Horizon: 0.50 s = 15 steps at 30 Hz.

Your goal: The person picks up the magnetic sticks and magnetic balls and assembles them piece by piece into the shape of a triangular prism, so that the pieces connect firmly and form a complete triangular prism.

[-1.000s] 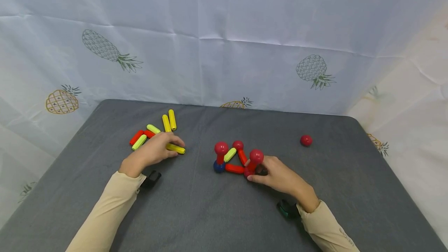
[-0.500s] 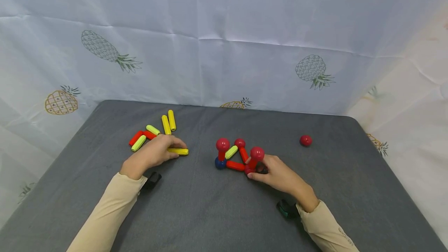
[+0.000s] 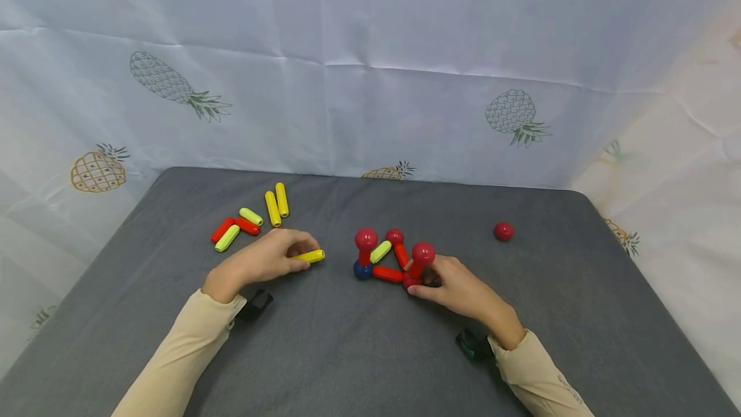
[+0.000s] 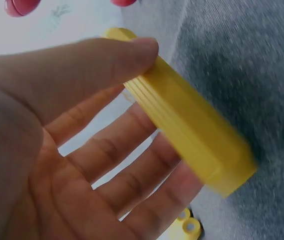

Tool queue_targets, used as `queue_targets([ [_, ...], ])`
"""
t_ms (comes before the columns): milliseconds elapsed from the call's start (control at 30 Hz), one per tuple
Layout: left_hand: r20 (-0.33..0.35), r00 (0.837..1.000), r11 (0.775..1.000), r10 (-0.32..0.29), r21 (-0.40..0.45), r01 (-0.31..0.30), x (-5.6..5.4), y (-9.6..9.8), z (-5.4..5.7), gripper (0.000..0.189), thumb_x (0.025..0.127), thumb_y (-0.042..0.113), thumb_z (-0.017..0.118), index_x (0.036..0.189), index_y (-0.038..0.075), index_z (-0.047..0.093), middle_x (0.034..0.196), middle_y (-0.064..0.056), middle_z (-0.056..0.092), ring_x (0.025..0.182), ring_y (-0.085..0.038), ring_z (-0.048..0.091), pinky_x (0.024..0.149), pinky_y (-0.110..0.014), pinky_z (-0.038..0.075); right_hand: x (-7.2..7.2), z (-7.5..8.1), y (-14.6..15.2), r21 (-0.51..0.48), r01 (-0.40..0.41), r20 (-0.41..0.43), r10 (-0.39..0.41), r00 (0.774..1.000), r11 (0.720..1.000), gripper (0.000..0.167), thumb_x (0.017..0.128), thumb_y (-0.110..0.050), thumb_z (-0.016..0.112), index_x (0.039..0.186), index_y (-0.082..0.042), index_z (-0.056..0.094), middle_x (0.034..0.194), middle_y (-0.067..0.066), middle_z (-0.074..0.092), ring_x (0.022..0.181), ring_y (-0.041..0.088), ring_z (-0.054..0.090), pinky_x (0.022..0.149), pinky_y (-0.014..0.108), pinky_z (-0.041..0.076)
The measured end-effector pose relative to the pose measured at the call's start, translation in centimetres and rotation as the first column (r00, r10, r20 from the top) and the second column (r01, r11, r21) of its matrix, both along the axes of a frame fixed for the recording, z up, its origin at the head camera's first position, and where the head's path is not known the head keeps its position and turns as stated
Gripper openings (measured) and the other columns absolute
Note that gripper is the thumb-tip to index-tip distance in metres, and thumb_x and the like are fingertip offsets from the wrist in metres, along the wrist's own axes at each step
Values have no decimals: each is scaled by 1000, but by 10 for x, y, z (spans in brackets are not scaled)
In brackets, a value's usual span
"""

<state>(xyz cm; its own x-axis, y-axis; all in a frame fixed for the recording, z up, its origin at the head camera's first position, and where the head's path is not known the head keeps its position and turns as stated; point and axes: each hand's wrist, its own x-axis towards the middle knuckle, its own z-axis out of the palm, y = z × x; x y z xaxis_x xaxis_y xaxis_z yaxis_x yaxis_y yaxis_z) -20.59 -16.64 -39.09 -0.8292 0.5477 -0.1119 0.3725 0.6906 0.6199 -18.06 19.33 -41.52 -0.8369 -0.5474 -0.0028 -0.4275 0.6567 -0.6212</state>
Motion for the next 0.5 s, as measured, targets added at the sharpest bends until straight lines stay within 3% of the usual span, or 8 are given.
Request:
queue_targets([
  [200, 63, 998, 999, -8, 40, 6, 2, 5, 0, 23, 93, 10, 68, 115, 9, 66, 90, 0, 65, 79, -12, 58, 70, -26, 50, 0, 0, 0, -2, -6, 5, 6, 1000, 1000, 29, 88, -23, 76, 110, -11, 62, 99, 1, 70, 81, 7, 63, 74, 25, 54],
  [500, 72, 996, 994, -56, 99, 48, 6, 13, 1, 23, 93, 13, 69, 115, 8, 67, 96, -1, 68, 82, -11, 60, 71, -25, 52, 0, 0, 0, 4, -7, 1, 7, 1000, 1000, 30, 88, -23, 76, 110, -11, 61, 99, 1, 70, 81, 8, 63, 75, 26, 54],
])
